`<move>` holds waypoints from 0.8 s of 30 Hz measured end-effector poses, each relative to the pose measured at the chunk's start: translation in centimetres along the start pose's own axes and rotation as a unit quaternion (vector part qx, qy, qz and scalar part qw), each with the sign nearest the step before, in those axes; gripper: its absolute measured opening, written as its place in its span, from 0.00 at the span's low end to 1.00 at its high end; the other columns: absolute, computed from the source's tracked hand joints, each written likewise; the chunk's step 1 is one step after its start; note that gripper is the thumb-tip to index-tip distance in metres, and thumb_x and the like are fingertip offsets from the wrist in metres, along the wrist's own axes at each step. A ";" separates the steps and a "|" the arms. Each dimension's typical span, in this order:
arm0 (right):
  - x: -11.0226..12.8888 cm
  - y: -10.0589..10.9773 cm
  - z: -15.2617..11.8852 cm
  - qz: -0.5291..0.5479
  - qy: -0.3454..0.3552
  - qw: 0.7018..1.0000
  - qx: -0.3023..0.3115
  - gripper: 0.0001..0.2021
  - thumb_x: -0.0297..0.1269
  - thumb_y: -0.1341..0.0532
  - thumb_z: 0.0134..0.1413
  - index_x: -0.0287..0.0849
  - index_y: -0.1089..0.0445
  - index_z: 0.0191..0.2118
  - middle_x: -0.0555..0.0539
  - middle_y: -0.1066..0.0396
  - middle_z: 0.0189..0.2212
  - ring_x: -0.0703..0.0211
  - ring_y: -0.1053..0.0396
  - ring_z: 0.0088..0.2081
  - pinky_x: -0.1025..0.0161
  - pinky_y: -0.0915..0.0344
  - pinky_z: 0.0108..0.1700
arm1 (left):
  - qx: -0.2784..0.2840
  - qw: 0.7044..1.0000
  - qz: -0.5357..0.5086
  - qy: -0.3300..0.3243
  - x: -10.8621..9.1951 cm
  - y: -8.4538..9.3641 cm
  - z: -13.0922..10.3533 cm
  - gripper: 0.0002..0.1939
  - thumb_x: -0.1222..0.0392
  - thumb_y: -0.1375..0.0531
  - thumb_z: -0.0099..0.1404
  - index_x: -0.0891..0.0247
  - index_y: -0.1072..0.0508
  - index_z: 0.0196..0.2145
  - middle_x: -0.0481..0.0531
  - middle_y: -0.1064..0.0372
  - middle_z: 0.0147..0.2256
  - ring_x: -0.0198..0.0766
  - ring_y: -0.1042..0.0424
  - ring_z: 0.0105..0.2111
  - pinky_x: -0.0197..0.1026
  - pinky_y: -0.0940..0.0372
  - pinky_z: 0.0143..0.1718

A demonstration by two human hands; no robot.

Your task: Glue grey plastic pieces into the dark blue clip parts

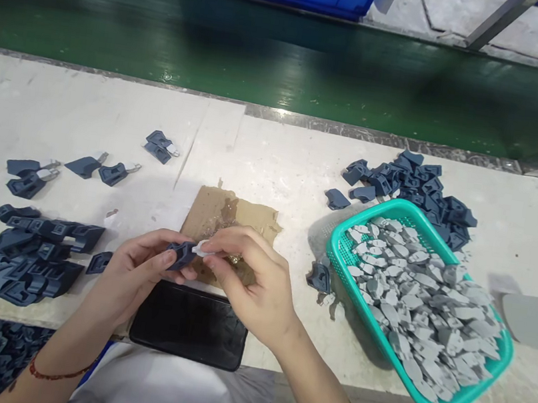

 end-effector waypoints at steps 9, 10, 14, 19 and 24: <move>0.5 0.1 0.4 -0.034 0.022 0.999 0.027 0.10 0.23 0.38 0.63 0.47 0.25 0.41 0.48 0.22 0.39 0.58 0.24 0.44 0.58 0.26 0.48 | 0.007 1.000 0.016 0.001 0.1 0.1 0.0 0.11 0.53 0.29 0.63 0.62 0.18 0.40 0.51 0.19 0.28 0.37 0.19 0.29 0.33 0.24 0.33; 0.6 0.1 0.5 -0.042 0.025 0.998 0.031 0.10 0.24 0.38 0.63 0.47 0.25 0.41 0.48 0.22 0.39 0.58 0.23 0.44 0.58 0.25 0.47 | 0.005 1.000 0.021 0.002 0.1 0.1 0.0 0.11 0.53 0.30 0.63 0.62 0.18 0.40 0.51 0.19 0.28 0.37 0.19 0.29 0.34 0.24 0.34; 0.6 0.2 0.5 -0.068 0.048 0.995 0.046 0.10 0.23 0.39 0.63 0.46 0.24 0.42 0.46 0.22 0.41 0.58 0.23 0.43 0.58 0.24 0.46 | 0.007 0.999 0.043 0.004 0.3 0.2 0.2 0.11 0.54 0.30 0.64 0.62 0.18 0.41 0.51 0.19 0.29 0.37 0.20 0.29 0.35 0.24 0.35; 0.5 0.2 0.5 -0.084 0.048 0.993 0.067 0.12 0.24 0.40 0.64 0.48 0.22 0.43 0.47 0.21 0.42 0.58 0.22 0.44 0.59 0.24 0.46 | -0.004 0.997 0.082 0.000 0.2 0.2 0.5 0.12 0.53 0.30 0.63 0.63 0.18 0.39 0.52 0.20 0.27 0.38 0.21 0.26 0.38 0.24 0.34; 0.0 0.3 0.5 -0.039 -0.003 0.998 0.048 0.09 0.25 0.37 0.62 0.47 0.22 0.40 0.49 0.21 0.38 0.60 0.22 0.42 0.61 0.24 0.44 | 0.017 0.988 0.152 -0.027 -1.0 -0.5 0.0 0.12 0.52 0.31 0.64 0.62 0.21 0.41 0.50 0.21 0.30 0.37 0.22 0.30 0.36 0.27 0.35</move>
Point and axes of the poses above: each hand's wrist, its own z-axis towards the middle knuckle, its own y-axis out of the back of the hand, x = y × z, the point moved 4 cm from there along z, towards the middle knuckle
